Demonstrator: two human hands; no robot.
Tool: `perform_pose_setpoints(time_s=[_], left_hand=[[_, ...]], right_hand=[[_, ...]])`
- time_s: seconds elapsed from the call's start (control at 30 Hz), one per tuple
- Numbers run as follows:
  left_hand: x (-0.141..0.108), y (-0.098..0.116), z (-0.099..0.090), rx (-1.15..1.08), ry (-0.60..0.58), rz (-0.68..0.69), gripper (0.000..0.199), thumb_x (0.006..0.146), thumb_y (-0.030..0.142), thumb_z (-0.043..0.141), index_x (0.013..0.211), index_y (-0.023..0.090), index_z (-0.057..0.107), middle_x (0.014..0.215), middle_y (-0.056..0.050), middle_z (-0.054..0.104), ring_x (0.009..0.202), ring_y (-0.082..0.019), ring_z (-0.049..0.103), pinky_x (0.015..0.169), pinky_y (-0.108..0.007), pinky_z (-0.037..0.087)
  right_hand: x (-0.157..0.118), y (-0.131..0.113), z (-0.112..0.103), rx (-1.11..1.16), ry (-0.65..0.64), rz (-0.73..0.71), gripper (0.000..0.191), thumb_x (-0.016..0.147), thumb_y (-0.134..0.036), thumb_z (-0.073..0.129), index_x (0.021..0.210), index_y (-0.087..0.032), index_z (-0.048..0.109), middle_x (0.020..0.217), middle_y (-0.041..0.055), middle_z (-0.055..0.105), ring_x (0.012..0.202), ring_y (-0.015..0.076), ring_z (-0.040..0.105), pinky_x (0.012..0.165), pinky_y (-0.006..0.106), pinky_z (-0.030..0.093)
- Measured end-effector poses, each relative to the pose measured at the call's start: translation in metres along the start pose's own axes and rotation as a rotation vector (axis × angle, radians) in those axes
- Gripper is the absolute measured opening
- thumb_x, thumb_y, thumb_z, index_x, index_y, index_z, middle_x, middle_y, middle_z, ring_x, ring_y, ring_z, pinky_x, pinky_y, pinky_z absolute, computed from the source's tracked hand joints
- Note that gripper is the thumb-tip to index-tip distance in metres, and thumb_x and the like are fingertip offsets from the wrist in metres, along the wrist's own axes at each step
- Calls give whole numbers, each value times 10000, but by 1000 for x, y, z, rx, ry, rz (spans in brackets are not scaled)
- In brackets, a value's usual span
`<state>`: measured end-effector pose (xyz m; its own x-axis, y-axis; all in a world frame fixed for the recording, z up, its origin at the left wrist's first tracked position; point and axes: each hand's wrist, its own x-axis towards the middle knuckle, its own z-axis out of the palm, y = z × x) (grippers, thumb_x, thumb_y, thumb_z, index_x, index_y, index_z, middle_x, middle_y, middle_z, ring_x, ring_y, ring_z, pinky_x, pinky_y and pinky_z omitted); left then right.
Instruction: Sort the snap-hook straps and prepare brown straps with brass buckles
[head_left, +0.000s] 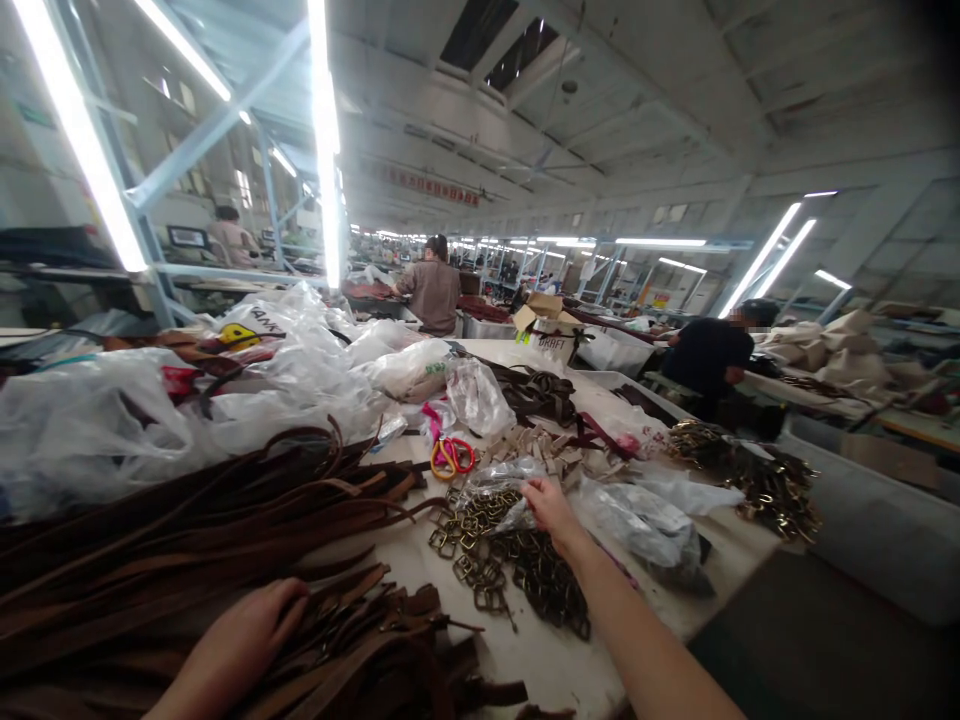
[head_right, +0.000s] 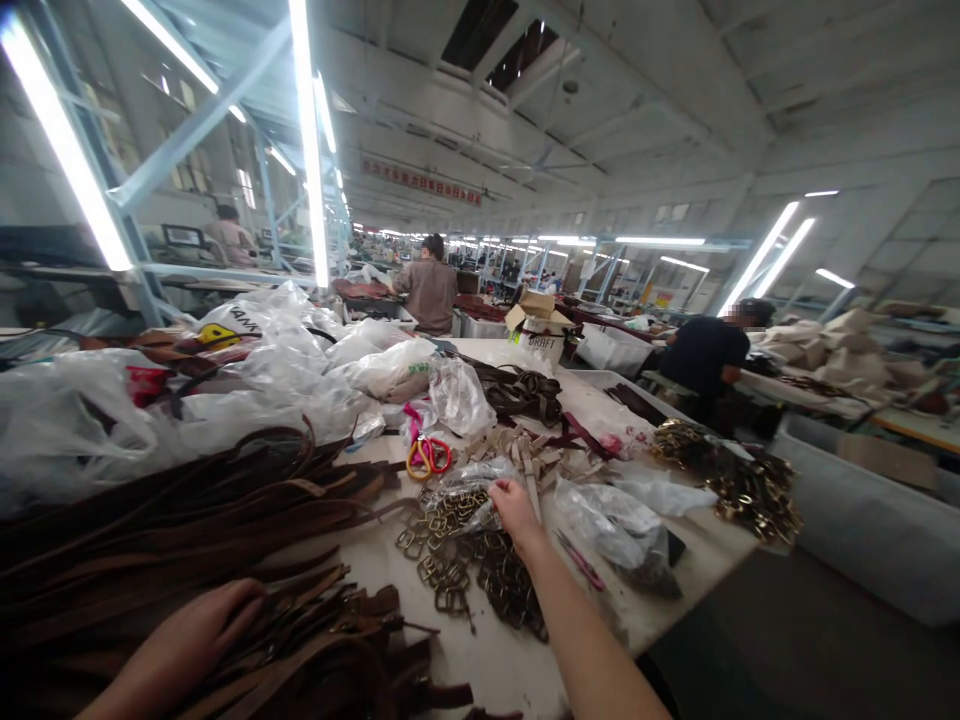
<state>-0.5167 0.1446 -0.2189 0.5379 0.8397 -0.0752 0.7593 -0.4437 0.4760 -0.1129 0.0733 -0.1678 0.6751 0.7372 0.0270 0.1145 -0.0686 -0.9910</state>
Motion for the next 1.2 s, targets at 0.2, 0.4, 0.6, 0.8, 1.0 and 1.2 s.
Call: perform_pose_setpoints(time_s=[0.2, 0.4, 0.6, 0.8, 1.0, 1.2], left_hand=[[-1, 0, 1, -2, 6, -3, 295, 826, 364, 348, 874, 219, 600, 896, -49, 654, 839, -196, 597, 768, -282, 413], [-1, -5, 7, 28, 24, 11, 302, 827, 378, 348, 891, 214, 594, 904, -49, 646, 844, -198, 588, 773, -284, 406], [-1, -5, 7, 59, 23, 24, 310, 827, 385, 338, 890, 218, 590, 898, -45, 647, 832, -198, 592, 765, -281, 410], [-2, -2, 5, 97, 11, 32, 317, 835, 376, 318, 893, 208, 581, 893, -58, 643, 828, -207, 589, 745, -293, 411], [-2, -1, 5, 89, 4, 27, 314, 835, 376, 319, 890, 209, 579, 900, -53, 643, 825, -201, 589, 743, -287, 414], [-1, -1, 4, 89, -3, 31, 335, 827, 405, 322, 893, 208, 585, 899, -54, 651, 838, -213, 597, 750, -291, 416]], right_hand=[[-45, -4, -14, -336, -56, -117, 235, 573, -328, 664, 732, -192, 557, 588, -46, 543, 582, 139, 492, 589, 260, 356], [-98, 3, -12, -936, -454, -230, 158, 674, -224, 554, 829, -193, 569, 799, 18, 581, 750, 166, 546, 686, 265, 380], [-105, 8, 7, -1157, -513, -204, 433, 649, -312, 619, 1053, -194, 520, 1043, 86, 500, 867, 214, 560, 739, 291, 387], [-100, 7, 15, -1040, -490, -121, 335, 596, -258, 649, 902, -162, 550, 966, 86, 507, 858, 236, 538, 745, 320, 364], [-102, 6, 15, -694, -471, 1, 174, 546, -154, 659, 605, -183, 498, 723, 7, 519, 829, 202, 501, 776, 306, 330], [-103, -2, 11, -114, -323, 349, 154, 742, -334, 555, 726, -189, 507, 589, -49, 503, 586, 103, 508, 589, 230, 416]])
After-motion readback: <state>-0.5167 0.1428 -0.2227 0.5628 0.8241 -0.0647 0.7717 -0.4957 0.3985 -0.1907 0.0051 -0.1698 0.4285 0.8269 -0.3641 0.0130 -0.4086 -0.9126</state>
